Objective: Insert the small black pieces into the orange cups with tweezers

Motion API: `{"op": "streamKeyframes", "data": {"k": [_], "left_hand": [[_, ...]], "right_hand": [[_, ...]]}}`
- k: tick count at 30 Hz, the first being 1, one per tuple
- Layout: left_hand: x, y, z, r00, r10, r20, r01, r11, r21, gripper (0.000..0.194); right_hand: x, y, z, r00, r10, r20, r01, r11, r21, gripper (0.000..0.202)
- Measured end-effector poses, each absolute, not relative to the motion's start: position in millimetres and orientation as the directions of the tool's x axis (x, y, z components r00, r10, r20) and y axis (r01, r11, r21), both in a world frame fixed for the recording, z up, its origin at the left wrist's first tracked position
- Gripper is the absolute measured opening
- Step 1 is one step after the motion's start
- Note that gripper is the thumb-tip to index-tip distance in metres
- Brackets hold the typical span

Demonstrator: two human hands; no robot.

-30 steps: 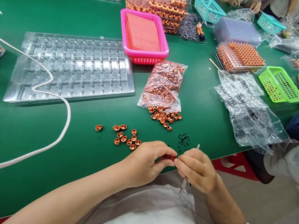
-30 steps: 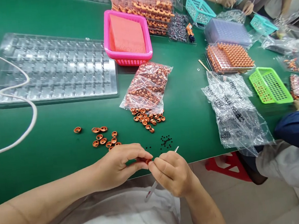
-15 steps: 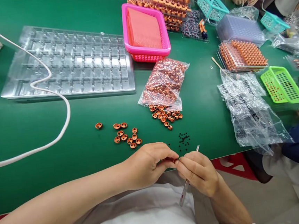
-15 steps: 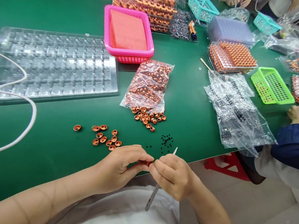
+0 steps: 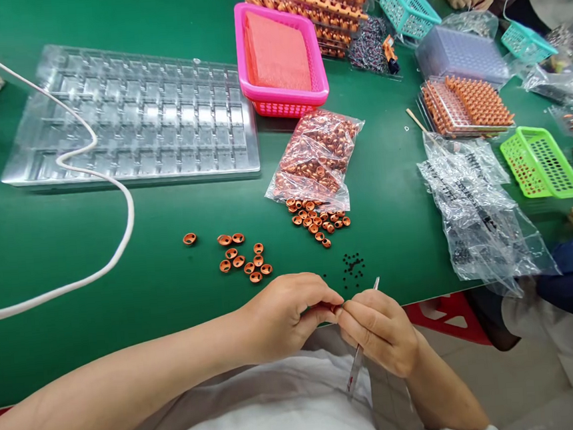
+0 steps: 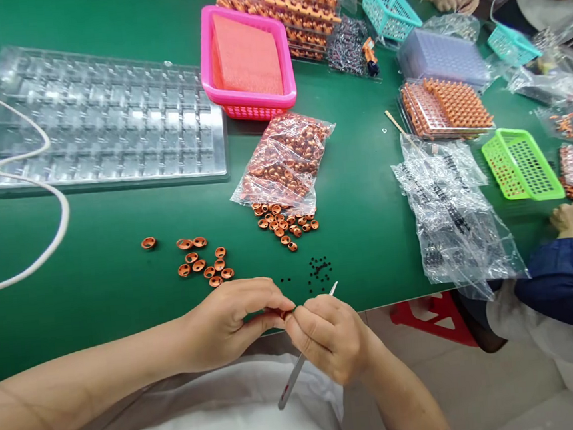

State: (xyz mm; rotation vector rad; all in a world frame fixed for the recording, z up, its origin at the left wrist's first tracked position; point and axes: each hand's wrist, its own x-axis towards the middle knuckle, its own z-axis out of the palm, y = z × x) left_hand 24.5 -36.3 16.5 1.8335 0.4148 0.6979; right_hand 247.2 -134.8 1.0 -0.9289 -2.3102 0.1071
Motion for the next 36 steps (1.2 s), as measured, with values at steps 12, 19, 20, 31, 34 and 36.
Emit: {"op": "streamKeyframes", "data": {"k": [12,19,20,31,34,36], "left_hand": [[18,-20,27,0.807,0.59,-0.016,0.276,-0.354,0.894,0.013],[-5,5,35,0.73,0.667,-0.147,0.642,-0.596,0.483,0.028],[-10,8,35,0.72,0.671,-0.175,0.669,-0.605,0.432,0.03],[-3,26,47,0.681,0.718,-0.146,0.725,-0.633,0.273,0.016],[28,26,41,0.786,0.612,-0.09,0.602,-0.723,0.338,0.014],[45,28,34,0.817,0.574,-0.061,0.558,-0.759,0.336,0.01]], "right_hand": [[237,-115,8,-0.472,0.725,0.501,0.631,0.675,-0.383,0.037],[246,-121,5,-0.278,0.78,0.561,0.66,0.579,-0.478,0.053],[249,-123,2,-0.253,0.783,0.568,0.658,0.57,-0.493,0.054],[263,-137,-10,-0.074,0.81,0.582,0.682,0.467,-0.563,0.049],[260,-136,-11,-0.064,0.806,0.588,0.673,0.47,-0.571,0.046],[259,-136,-11,-0.075,0.808,0.585,0.665,0.478,-0.574,0.045]]}}
